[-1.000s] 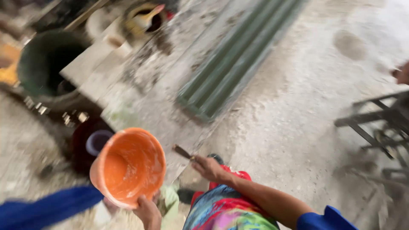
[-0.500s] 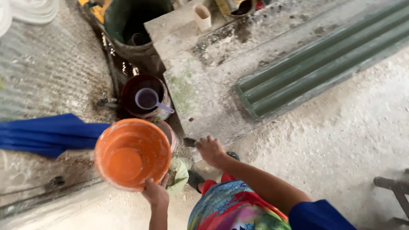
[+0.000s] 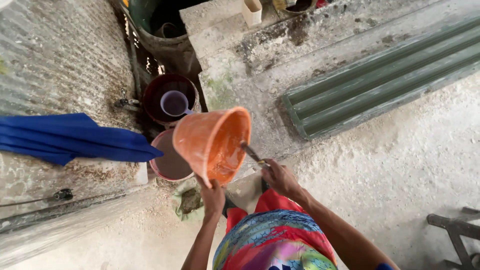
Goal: The person scrapes residue from the inside of a plastic bucket with a spatula and brush, then rinses it with water.
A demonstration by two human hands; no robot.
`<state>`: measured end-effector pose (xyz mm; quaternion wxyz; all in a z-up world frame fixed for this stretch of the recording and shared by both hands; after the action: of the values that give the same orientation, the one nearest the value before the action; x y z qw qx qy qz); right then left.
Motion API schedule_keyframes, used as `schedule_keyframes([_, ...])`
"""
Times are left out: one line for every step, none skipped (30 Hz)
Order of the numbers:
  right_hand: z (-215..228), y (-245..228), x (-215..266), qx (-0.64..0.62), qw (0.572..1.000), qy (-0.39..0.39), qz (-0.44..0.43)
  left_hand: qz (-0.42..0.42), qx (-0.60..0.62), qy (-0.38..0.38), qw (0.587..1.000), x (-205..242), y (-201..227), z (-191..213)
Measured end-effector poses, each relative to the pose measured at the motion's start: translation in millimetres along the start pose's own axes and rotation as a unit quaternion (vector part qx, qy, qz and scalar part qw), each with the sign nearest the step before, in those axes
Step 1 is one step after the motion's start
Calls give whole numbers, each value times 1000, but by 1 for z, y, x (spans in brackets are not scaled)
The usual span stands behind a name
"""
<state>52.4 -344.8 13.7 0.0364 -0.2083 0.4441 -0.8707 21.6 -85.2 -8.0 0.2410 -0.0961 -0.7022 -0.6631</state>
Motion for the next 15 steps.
schedule_keyframes([2, -5, -3, -12, 1000, -25, 13, 13, -82, -4, 997, 2, 12, -13])
schedule_keyframes([0, 10, -15, -16, 1000, -21, 10, 13, -87, -9, 996, -3, 2, -17])
schedule_keyframes([-3, 24, -23, 40, 996, 4, 74, -22, -153, -16, 988, -7, -8, -21])
schedule_keyframes([-6, 37, -31, 97, 985, 30, 137, -57, -218, -24, 974, -11, -17, -26])
schedule_keyframes([-8, 46, -35, 93, 986, 36, 133, -58, -223, -31, 973, -11, -12, -34])
schedule_keyframes([-7, 54, -38, 117, 981, 109, 108, -49, -240, -40, 969, -12, -7, -42])
schedule_keyframes([-9, 61, -41, 140, 970, 178, 83, -39, -257, -47, 964, -11, -2, -47])
schedule_keyframes([-31, 79, -40, 135, 971, 181, 79, -39, -262, -51, 963, -11, 2, -50])
schedule_keyframes([-58, 99, -39, 63, 995, 68, 38, 0, -269, -56, 962, -10, 4, -52])
schedule_keyframes([-86, 117, -37, -12, 999, -47, -3, 39, -275, -61, 959, -9, 6, -54])
schedule_keyframes([-88, 108, -29, -13, 999, -44, -2, 37, -277, -62, 958, -10, -3, -53])
schedule_keyframes([-93, 99, -21, -99, 988, -117, -26, 0, -267, -57, 962, -11, -11, -52])
schedule_keyframes([-98, 89, -17, -182, 964, -189, -46, -38, -256, -50, 965, -15, -18, -50])
schedule_keyframes([-90, 101, -28, -183, 965, -185, -42, -43, -258, -51, 964, -24, -30, -46])
schedule_keyframes([-86, 114, -33, -162, 970, -171, -59, -100, -236, -49, 965, -27, -42, -40])
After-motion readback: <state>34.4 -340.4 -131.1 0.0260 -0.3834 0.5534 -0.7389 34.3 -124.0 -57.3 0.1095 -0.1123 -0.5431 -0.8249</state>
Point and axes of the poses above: each hand's wrist, its own x-axis away from the middle knuckle, its own z-axis out of the back of the hand, y = z × x, the point moved 2 cm from there along -x, towards the middle knuckle, and after that the axes turned 12 degrees about -y, right-handed, at the moved point
